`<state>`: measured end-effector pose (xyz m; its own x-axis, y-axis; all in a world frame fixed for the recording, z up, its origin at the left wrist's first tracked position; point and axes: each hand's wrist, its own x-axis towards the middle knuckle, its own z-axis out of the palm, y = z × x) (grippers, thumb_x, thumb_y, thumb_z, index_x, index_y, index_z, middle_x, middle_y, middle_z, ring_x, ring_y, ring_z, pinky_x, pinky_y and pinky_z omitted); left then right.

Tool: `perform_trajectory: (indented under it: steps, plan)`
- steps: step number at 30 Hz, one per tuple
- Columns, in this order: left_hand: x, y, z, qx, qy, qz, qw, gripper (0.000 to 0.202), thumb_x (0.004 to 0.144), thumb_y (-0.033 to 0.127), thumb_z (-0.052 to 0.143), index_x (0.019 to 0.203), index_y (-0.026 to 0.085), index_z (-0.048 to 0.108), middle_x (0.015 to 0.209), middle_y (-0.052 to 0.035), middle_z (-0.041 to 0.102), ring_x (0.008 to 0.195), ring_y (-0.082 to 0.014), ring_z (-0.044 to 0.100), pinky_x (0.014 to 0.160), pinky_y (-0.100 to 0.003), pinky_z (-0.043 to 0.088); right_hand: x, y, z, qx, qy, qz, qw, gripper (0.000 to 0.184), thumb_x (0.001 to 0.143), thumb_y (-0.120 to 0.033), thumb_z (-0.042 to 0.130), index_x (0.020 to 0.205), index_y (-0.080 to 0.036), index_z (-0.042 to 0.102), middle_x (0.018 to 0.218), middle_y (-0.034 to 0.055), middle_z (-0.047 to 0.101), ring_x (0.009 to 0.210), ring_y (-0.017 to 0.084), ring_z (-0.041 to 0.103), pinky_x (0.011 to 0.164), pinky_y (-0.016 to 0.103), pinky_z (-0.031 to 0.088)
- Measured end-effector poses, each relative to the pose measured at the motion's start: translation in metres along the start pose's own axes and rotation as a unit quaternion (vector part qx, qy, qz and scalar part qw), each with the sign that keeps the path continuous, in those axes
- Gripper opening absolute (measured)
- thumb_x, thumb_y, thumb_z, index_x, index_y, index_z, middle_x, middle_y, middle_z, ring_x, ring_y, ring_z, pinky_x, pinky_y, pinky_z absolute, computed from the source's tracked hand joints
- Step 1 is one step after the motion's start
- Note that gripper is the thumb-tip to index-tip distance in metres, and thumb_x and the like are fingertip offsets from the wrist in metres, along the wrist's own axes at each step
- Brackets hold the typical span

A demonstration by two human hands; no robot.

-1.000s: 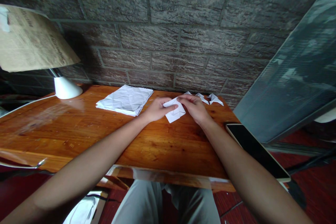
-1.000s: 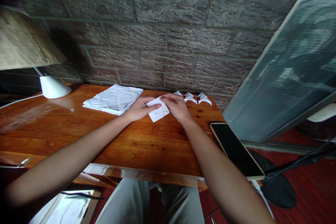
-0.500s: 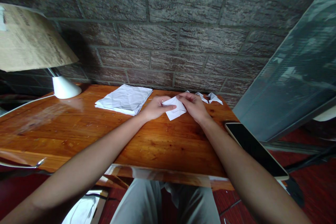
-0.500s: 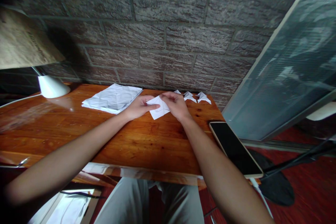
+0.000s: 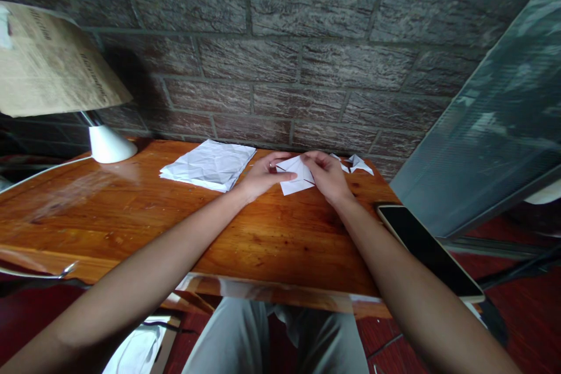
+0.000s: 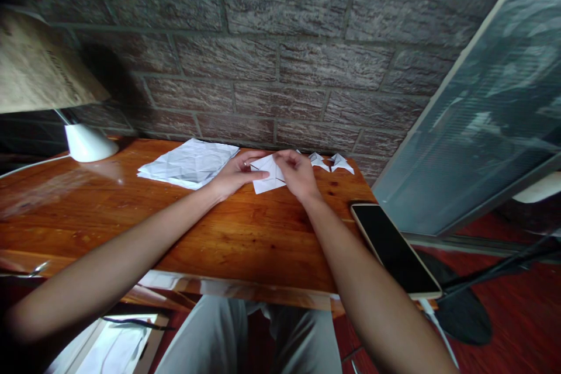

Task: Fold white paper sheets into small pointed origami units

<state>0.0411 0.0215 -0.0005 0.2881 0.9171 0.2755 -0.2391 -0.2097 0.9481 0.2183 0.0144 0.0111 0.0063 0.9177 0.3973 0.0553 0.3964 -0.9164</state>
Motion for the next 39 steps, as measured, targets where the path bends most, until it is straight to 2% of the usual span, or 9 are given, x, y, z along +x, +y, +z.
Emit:
perform_trajectory:
  steps: [4, 6, 10, 13, 17, 22, 26, 33, 39]
  plan:
    - [0.001, -0.001, 0.0, -0.076, 0.034, -0.049, 0.995, 0.073, 0.051, 0.018, 0.093, 0.118, 0.016, 0.063, 0.09, -0.0035, 0.076, 0.084, -0.0188, 0.07, 0.091, -0.039, 0.051, 0.001, -0.002, 0.0, 0.013, 0.026, 0.006, 1.0, 0.028, 0.074, -0.045, 0.073, 0.082, -0.018, 0.069, 0.077, 0.0009, 0.07, 0.071, 0.014, 0.059, 0.072, 0.029, 0.048]
    - [0.003, -0.001, -0.002, -0.098, 0.052, -0.047, 0.993, 0.074, 0.05, 0.019, 0.093, 0.117, 0.015, 0.062, 0.088, -0.0041, 0.077, 0.081, -0.019, 0.071, 0.089, -0.039, 0.052, 0.001, -0.002, -0.001, 0.017, 0.026, 0.021, 0.999, 0.029, 0.072, -0.045, 0.075, 0.081, -0.018, 0.068, 0.074, 0.0004, 0.068, 0.068, 0.014, 0.058, 0.07, 0.029, 0.048]
    - [0.007, 0.004, -0.007, -0.133, 0.109, -0.019, 0.985, 0.068, 0.049, 0.018, 0.094, 0.11, 0.016, 0.064, 0.085, -0.0026, 0.077, 0.076, -0.0156, 0.07, 0.084, -0.033, 0.053, 0.001, -0.004, -0.002, 0.02, -0.001, 0.068, 0.997, 0.032, 0.067, -0.046, 0.078, 0.08, -0.018, 0.068, 0.07, 0.001, 0.066, 0.063, 0.012, 0.057, 0.062, 0.027, 0.046]
    - [0.009, 0.006, -0.009, -0.146, 0.124, -0.017, 0.981, 0.057, 0.049, 0.019, 0.093, 0.101, 0.014, 0.069, 0.085, -0.0023, 0.077, 0.077, -0.014, 0.069, 0.082, -0.03, 0.052, -0.001, -0.004, 0.0, 0.012, -0.032, 0.09, 0.995, 0.036, 0.065, -0.049, 0.08, 0.079, -0.017, 0.069, 0.074, 0.0029, 0.069, 0.063, 0.012, 0.057, 0.06, 0.026, 0.044]
    - [0.008, 0.006, -0.008, -0.138, 0.106, -0.027, 0.984, 0.049, 0.05, 0.023, 0.094, 0.094, 0.012, 0.074, 0.087, -0.0037, 0.077, 0.079, -0.0146, 0.068, 0.084, -0.031, 0.051, -0.003, -0.004, 0.001, -0.005, -0.063, 0.077, 0.995, 0.042, 0.066, -0.057, 0.079, 0.081, -0.018, 0.072, 0.072, 0.0022, 0.068, 0.064, 0.013, 0.056, 0.06, 0.027, 0.044]
    - [0.005, 0.007, -0.003, -0.129, 0.081, -0.029, 0.988, 0.042, 0.054, 0.029, 0.094, 0.089, 0.013, 0.076, 0.089, -0.005, 0.076, 0.081, -0.0161, 0.068, 0.088, -0.033, 0.051, -0.002, -0.002, -0.001, -0.019, -0.056, 0.06, 0.996, 0.046, 0.064, -0.063, 0.079, 0.079, -0.019, 0.073, 0.069, 0.0018, 0.067, 0.063, 0.014, 0.055, 0.06, 0.028, 0.043]
    - [0.003, 0.009, -0.001, -0.137, 0.064, -0.033, 0.988, 0.041, 0.055, 0.026, 0.093, 0.091, 0.014, 0.076, 0.09, -0.0051, 0.077, 0.084, -0.017, 0.07, 0.089, -0.034, 0.052, -0.001, 0.0, -0.001, -0.003, -0.052, 0.057, 0.997, 0.046, 0.064, -0.063, 0.079, 0.079, -0.019, 0.073, 0.07, 0.0019, 0.068, 0.063, 0.013, 0.055, 0.06, 0.027, 0.043]
    - [0.003, 0.008, -0.005, -0.133, 0.051, -0.046, 0.989, 0.039, 0.06, 0.027, 0.091, 0.092, 0.013, 0.074, 0.093, -0.0085, 0.078, 0.099, -0.0251, 0.071, 0.099, -0.043, 0.051, -0.004, -0.004, 0.0, -0.016, -0.078, 0.076, 0.994, 0.046, 0.067, -0.063, 0.077, 0.078, -0.018, 0.072, 0.071, 0.0024, 0.068, 0.064, 0.013, 0.056, 0.059, 0.026, 0.043]
    - [0.003, 0.011, -0.005, -0.154, 0.032, -0.058, 0.986, 0.035, 0.065, 0.027, 0.089, 0.094, 0.015, 0.075, 0.095, -0.008, 0.078, 0.096, -0.0229, 0.072, 0.1, -0.041, 0.052, -0.004, -0.01, -0.001, 0.01, -0.098, 0.052, 0.994, 0.042, 0.07, -0.06, 0.077, 0.077, -0.019, 0.07, 0.071, 0.0007, 0.067, 0.064, 0.012, 0.056, 0.062, 0.026, 0.044]
